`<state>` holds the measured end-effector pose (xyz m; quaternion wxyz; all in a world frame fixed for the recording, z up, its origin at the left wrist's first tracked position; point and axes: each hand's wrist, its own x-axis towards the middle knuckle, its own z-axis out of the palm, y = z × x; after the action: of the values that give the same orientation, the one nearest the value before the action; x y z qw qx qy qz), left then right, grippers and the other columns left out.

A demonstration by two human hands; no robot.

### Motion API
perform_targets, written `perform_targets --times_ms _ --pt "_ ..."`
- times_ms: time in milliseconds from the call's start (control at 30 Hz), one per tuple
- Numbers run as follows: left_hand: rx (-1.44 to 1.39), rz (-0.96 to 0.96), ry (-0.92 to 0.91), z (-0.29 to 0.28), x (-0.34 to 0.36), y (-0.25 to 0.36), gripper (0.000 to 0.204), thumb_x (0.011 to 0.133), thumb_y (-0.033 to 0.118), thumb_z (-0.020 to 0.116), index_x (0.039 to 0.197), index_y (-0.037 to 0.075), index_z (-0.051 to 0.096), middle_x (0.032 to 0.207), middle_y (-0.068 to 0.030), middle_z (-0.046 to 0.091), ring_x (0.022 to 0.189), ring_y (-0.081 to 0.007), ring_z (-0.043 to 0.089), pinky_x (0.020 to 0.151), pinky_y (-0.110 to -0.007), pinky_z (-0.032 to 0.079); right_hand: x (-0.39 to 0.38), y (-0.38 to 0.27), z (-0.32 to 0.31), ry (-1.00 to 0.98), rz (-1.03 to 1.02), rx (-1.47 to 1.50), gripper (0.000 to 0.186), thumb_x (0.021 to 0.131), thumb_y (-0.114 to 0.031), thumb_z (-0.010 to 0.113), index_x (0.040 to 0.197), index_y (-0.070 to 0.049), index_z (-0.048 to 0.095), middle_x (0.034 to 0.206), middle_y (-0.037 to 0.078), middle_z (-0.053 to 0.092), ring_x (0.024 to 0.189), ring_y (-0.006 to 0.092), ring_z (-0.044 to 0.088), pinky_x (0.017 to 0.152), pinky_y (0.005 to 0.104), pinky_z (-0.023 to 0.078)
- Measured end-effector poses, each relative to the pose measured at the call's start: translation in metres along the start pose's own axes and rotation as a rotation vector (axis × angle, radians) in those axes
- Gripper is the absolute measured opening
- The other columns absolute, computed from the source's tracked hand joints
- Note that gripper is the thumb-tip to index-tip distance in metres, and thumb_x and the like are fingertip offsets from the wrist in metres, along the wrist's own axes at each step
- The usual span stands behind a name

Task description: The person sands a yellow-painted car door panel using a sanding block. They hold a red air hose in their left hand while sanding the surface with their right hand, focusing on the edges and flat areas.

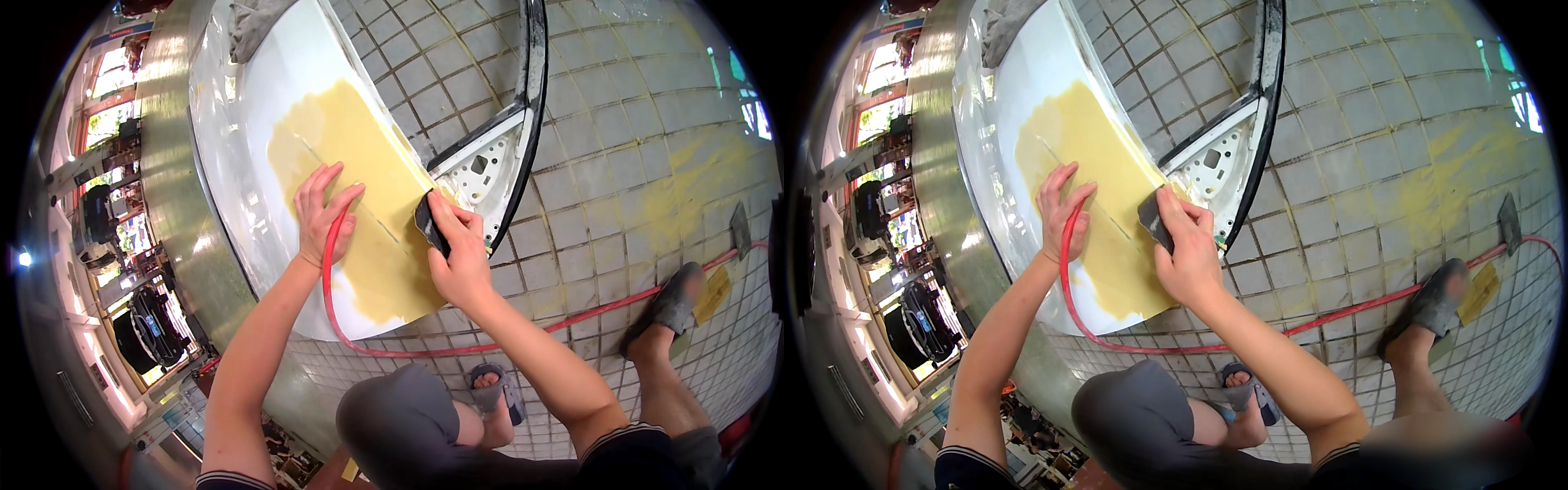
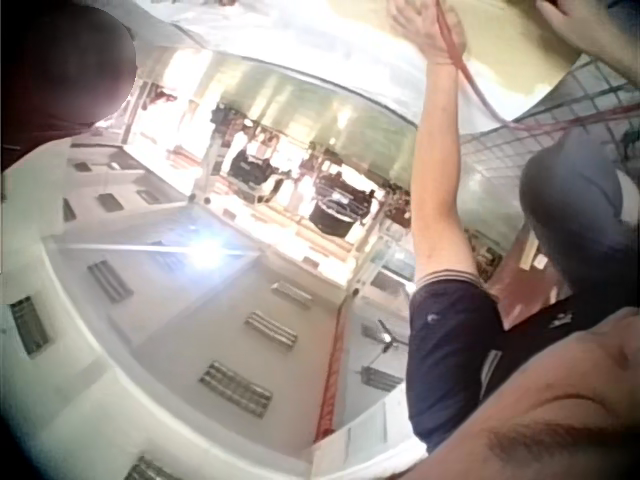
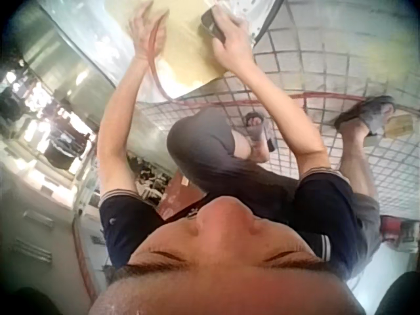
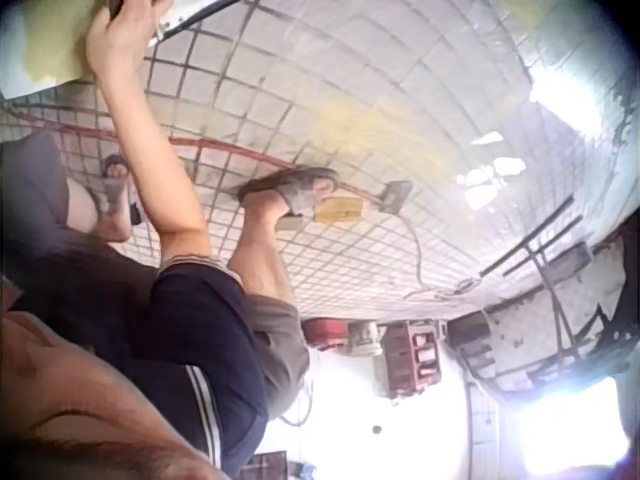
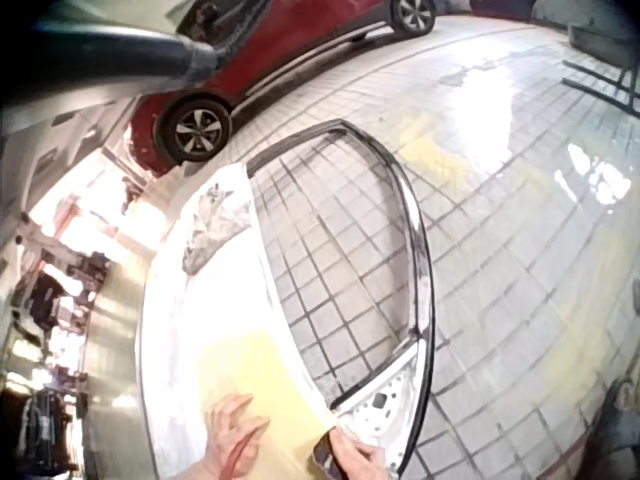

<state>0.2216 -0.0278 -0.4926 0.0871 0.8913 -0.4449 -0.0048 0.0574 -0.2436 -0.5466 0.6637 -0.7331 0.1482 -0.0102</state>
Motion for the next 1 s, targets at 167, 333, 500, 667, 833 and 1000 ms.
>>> perform_targets --times_ms 167,333,500,667,833,1000 --pt "-0.009 0.026 -0.035 0.002 -0.006 -0.005 0.047 0.105 0.05 0.048 0.133 0.019 0.07 0.154 -0.0183 0.051 0.146 -0.0413 0.044 0.12 -0.061 0.024 -0.05 0.007 -0.021 -0.066 -0.109 -0.218 0.086 0.073 0.005 0.064 0.156 0.002 0.045 0.16 0.018 0.05 0.129 0.0398 0.051 0.11 0.0435 0.048" --pt "-0.015 0.023 -0.053 0.002 0.0 -0.003 0.048 0.105 0.052 0.048 0.135 0.021 0.069 0.156 -0.0175 0.05 0.148 -0.0408 0.042 0.122 -0.061 0.022 -0.079 0.017 -0.019 0.014 -0.153 -0.299 0.084 0.072 0.01 0.059 0.154 0.007 0.045 0.16 0.026 0.047 0.13 0.0428 0.051 0.111 0.0487 0.046" --pt "-0.001 -0.002 -0.066 0.005 0.0 0.001 0.045 0.104 0.051 0.051 0.135 0.023 0.068 0.156 -0.0157 0.049 0.149 -0.0392 0.042 0.123 -0.061 0.022 0.01 -0.011 0.024 0.179 -0.084 -0.061 0.073 0.077 0.01 0.059 0.149 0.009 0.049 0.156 0.029 0.05 0.127 0.0463 0.051 0.112 0.0494 0.044" --pt "0.027 -0.034 -0.08 -0.008 -0.006 0.001 0.041 0.102 0.047 0.055 0.135 0.025 0.068 0.156 -0.0135 0.049 0.149 -0.0371 0.043 0.123 -0.06 0.023 0.006 -0.009 0.014 0.088 -0.103 0.015 0.071 0.077 0.007 0.059 0.148 0.006 0.054 0.155 0.023 0.054 0.129 0.0438 0.05 0.114 0.0465 0.044" --pt "0.033 -0.015 -0.076 -0.006 0.002 0.004 0.042 0.099 0.044 0.058 0.136 0.027 0.066 0.156 -0.0123 0.048 0.149 -0.0359 0.043 0.123 -0.059 0.024 -0.041 0.003 0.008 0.099 -0.107 -0.143 0.074 0.078 0.009 0.057 0.152 0.004 0.051 0.156 0.023 0.053 0.132 0.0441 0.049 0.115 0.047 0.043" --pt "0.043 -0.017 -0.076 0.001 0.006 0.004 0.045 0.092 0.034 0.069 0.137 0.028 0.065 0.155 -0.0104 0.049 0.15 -0.0348 0.042 0.124 -0.059 0.024 0.063 -0.024 0.052 0.24 -0.152 -0.079 0.07 0.081 0.009 0.058 0.15 0.006 0.05 0.155 0.024 0.053 0.129 0.0458 0.05 0.114 0.0476 0.042"
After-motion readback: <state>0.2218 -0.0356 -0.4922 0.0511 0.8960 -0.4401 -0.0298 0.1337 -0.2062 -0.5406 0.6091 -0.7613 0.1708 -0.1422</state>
